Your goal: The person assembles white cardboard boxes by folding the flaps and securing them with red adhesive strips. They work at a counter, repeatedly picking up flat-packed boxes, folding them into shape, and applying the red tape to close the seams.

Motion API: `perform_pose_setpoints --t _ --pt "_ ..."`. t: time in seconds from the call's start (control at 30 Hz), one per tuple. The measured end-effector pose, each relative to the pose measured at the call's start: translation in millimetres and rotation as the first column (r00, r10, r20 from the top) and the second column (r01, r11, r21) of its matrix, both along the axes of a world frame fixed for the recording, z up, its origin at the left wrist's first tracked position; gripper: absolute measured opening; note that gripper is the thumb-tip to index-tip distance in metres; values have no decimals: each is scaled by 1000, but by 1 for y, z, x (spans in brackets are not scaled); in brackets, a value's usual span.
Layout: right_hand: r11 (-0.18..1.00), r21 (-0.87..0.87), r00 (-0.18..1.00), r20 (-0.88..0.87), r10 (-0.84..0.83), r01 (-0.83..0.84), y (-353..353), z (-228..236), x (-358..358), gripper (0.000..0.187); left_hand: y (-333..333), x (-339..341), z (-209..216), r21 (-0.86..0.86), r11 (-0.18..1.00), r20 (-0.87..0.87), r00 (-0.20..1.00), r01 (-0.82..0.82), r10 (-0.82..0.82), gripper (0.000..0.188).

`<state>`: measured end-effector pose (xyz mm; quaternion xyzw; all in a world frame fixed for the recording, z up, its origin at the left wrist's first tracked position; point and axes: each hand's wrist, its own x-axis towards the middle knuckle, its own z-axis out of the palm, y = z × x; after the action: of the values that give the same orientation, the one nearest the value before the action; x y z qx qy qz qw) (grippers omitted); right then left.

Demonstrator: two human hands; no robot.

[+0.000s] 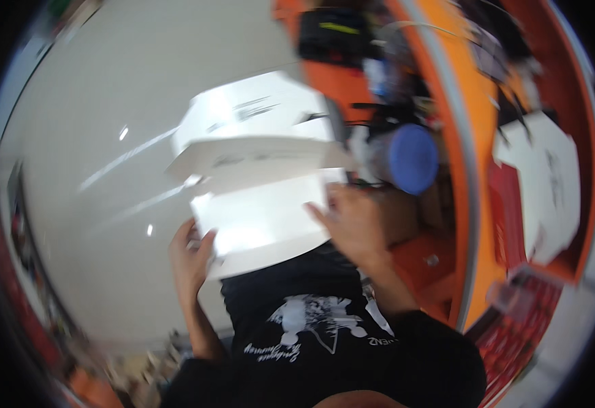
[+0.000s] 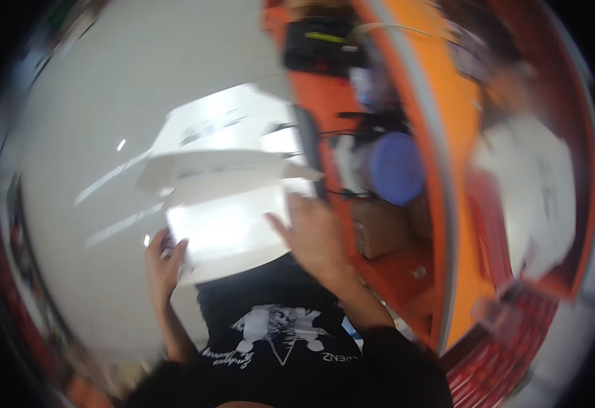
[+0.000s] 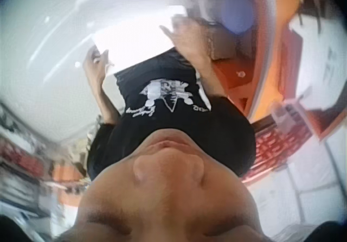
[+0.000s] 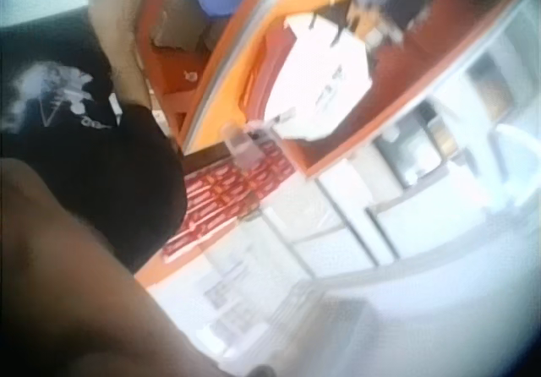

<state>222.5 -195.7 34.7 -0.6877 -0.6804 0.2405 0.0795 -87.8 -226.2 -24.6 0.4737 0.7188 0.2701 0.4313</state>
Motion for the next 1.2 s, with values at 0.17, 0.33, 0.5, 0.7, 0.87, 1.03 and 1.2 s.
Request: perform_pose_setpoints --t 0.17,0.33,0.5,0.7,0.87,1.03,1.2 --pt "973 204 983 -169 -76 110 2 -35 3 18 1 -1 10 -6 1000 -65 998 -24 23 50" --pt "735 593 943 -256 -213 327 12 81 64 16 24 -2 49 180 967 123 980 -180 159 56" --pt "593 540 781 -222 -584 597 13 207 136 26 60 -8 12 240 970 32 998 47 -57 47" --pt "544 789 583 308 -752 285 -31 219 272 24 74 39 12 223 924 -4 949 310 -317 44" --pt "601 697 310 516 -799 391 -89 170 312 27 69 32 17 171 918 -2 931 359 -364 50" --pt "466 546 137 537 -832 696 -96 172 295 47 72 5 25 172 938 -47 954 300 -296 51" --pt "469 277 276 527 -804 838 -112 183 322 60 77 5 29 169 943 -82 957 287 -277 52"
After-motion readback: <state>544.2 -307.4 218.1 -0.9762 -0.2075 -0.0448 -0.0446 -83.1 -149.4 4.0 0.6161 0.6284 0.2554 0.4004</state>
